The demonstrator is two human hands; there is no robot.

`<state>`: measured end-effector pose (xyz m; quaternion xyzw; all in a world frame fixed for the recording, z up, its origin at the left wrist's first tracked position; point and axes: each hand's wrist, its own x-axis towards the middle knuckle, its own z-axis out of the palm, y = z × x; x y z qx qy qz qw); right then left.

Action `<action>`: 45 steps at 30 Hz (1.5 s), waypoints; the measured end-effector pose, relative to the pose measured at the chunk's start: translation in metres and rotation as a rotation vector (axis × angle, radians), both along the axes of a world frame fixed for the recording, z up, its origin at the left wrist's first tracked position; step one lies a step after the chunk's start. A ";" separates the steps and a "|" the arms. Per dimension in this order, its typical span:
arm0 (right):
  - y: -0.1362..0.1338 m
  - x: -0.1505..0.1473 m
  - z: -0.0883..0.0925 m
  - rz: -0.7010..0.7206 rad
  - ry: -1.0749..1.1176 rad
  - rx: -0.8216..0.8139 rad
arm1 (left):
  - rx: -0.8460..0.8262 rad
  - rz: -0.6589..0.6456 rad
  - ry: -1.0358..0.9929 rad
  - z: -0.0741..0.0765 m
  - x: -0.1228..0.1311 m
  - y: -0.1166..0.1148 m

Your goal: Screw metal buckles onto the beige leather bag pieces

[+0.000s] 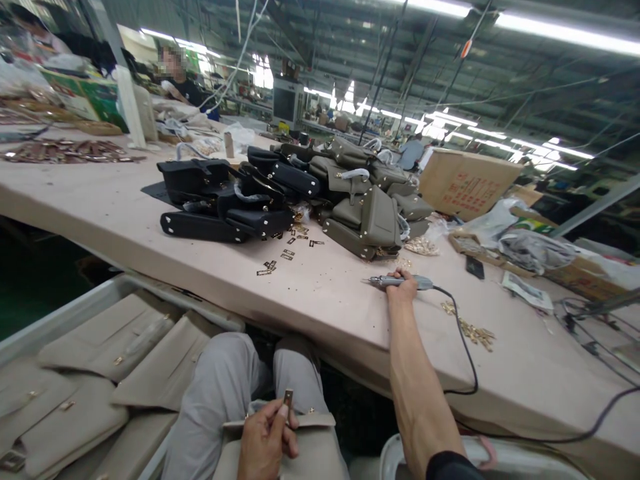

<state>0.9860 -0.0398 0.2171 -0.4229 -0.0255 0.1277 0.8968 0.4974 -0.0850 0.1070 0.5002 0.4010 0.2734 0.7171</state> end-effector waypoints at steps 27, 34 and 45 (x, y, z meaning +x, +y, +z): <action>0.003 -0.006 -0.002 -0.144 0.069 0.013 | -0.025 0.003 -0.014 0.011 0.004 0.004; 0.003 -0.008 -0.001 -0.149 0.058 0.003 | -0.033 -0.009 0.007 0.014 0.003 0.004; 0.004 -0.005 -0.003 -0.175 0.035 -0.004 | 0.006 -0.019 0.016 0.013 0.002 0.005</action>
